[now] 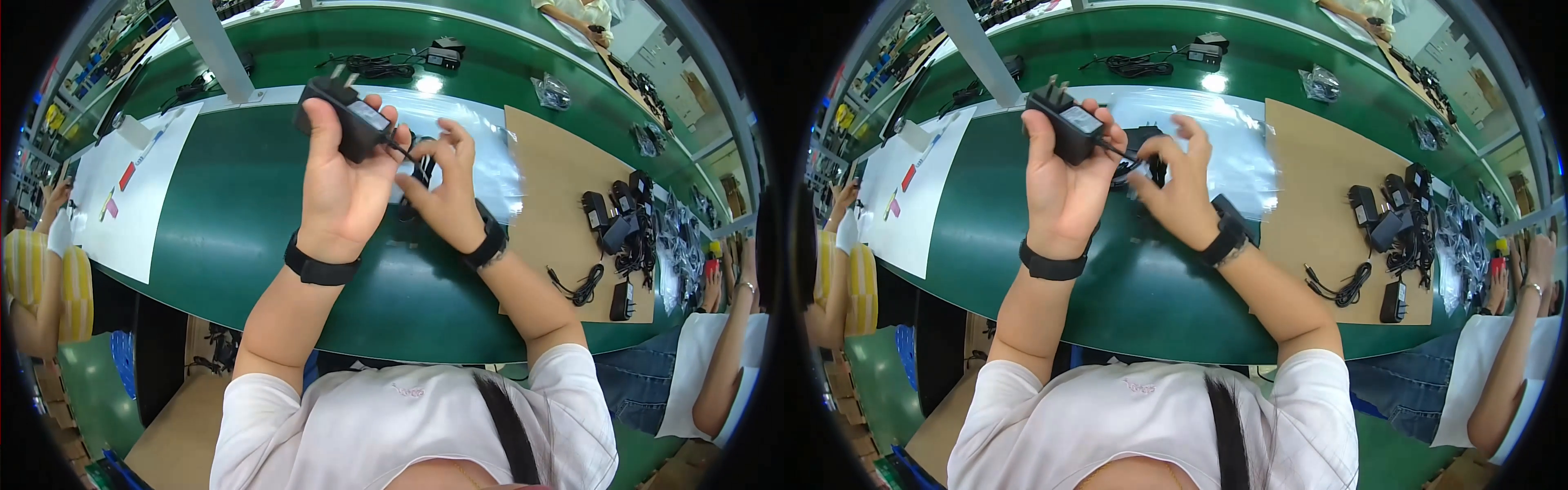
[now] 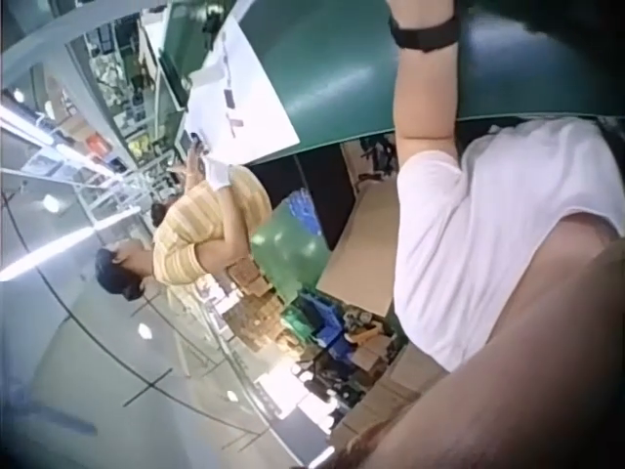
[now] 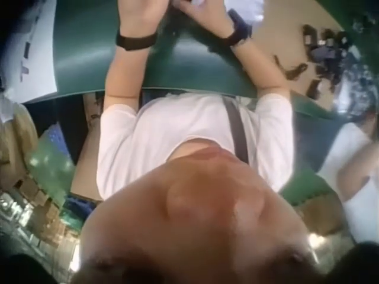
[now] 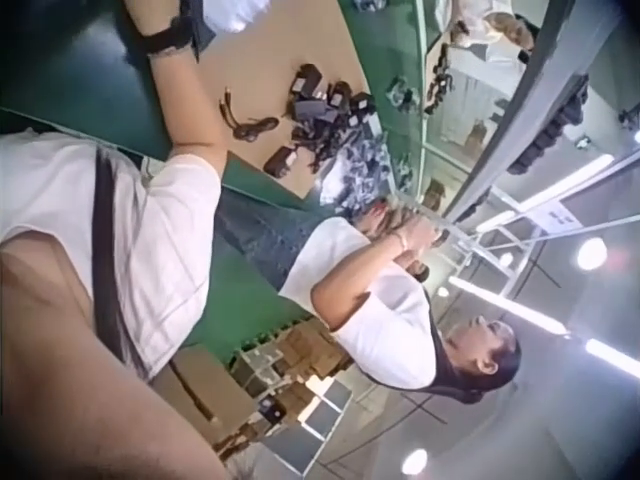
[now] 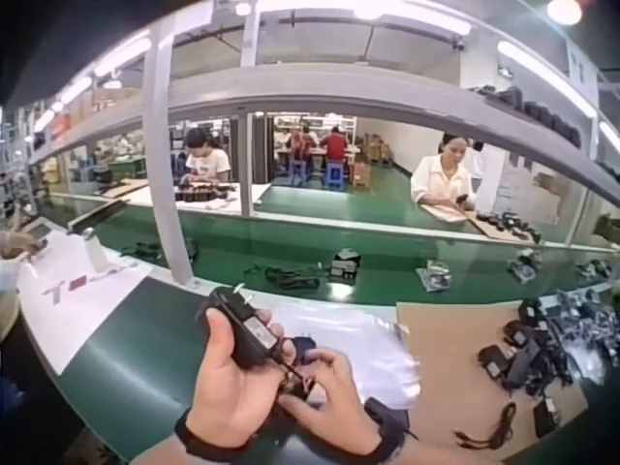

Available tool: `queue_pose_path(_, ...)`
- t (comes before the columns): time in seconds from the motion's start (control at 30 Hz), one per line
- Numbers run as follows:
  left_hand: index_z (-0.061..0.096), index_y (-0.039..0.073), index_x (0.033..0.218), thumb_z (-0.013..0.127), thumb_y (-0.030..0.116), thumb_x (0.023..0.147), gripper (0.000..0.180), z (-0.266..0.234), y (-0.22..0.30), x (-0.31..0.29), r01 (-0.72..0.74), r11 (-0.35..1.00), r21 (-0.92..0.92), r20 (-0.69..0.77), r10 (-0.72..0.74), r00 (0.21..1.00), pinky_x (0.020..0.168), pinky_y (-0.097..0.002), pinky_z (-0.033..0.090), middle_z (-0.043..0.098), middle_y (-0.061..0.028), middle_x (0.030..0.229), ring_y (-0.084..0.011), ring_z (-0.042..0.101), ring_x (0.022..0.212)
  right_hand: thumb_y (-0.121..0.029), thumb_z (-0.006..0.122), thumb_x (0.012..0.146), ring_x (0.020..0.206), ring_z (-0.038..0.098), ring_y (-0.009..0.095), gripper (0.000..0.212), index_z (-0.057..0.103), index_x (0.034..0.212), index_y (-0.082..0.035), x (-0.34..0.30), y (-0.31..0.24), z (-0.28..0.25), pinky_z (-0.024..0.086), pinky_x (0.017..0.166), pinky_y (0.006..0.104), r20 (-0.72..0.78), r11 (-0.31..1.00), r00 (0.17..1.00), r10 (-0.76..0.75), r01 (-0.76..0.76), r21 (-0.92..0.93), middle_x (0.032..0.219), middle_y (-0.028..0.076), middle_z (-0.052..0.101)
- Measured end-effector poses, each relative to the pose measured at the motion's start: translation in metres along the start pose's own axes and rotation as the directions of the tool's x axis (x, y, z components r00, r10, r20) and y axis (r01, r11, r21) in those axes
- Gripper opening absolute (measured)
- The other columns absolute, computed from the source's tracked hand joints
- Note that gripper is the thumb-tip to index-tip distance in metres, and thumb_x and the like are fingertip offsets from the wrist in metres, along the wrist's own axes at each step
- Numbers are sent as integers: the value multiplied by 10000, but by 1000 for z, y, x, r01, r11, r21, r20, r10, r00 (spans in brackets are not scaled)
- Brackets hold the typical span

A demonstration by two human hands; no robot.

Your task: The person packages power adapters by hand, picking up an adapter and its cable, winding the cable around the adapter, and placing the assembly into a plastic bag. This process is repeated for several adapters before the bagged items are set aside.

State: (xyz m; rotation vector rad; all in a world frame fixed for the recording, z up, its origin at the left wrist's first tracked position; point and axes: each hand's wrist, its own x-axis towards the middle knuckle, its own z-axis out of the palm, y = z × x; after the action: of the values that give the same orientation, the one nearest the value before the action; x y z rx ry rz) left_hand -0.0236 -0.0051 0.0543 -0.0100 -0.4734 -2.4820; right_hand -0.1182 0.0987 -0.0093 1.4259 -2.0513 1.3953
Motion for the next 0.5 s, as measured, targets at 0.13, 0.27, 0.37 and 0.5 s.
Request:
queue_pose_path(0.13, 459, 68, 1079, 579, 369, 849, 397, -19, 9, -2, -33, 984, 176, 28, 28, 999, 834, -388, 445, 544, -93, 1025, -238, 531, 969, 40, 451, 820, 769, 604, 194, 539, 261, 1299, -117, 4, 15, -8, 517, 647, 291, 347, 428, 838, 421, -521, 738, 1061, 169, 543)
queue_pose_path(0.27, 442, 6, 1054, 633, 106, 826, 314, -37, 10, 4, -20, 789, 614, -65, 76, 995, 680, -296, 507, 591, -132, 920, -198, 618, 747, 64, 465, 785, 896, 608, 238, 594, 269, 1344, 9, 13, 15, -20, 508, 710, 278, 471, 330, 772, 427, -618, 713, 1129, 213, 548)
queue_pose_path(0.37, 441, 5, 1096, 657, 115, 808, 377, -42, -4, 0, 80, 737, 671, -61, -52, 997, 739, -276, 483, 598, -93, 963, -160, 588, 855, 67, 448, 767, 1108, 513, 240, 648, 247, 1378, -8, 9, 20, -14, 416, 910, 303, 501, 295, 790, 353, -602, 742, 1256, 203, 480)
queue_pose_path(0.5, 439, 43, 1129, 655, 116, 799, 401, -50, -23, -5, 167, 659, 734, -53, -189, 981, 749, -234, 450, 536, -46, 1034, -102, 529, 873, 85, 417, 739, 1158, 472, 225, 683, 239, 1392, -13, 8, 18, -11, 372, 963, 303, 511, 255, 810, 288, -579, 774, 1310, 201, 432)
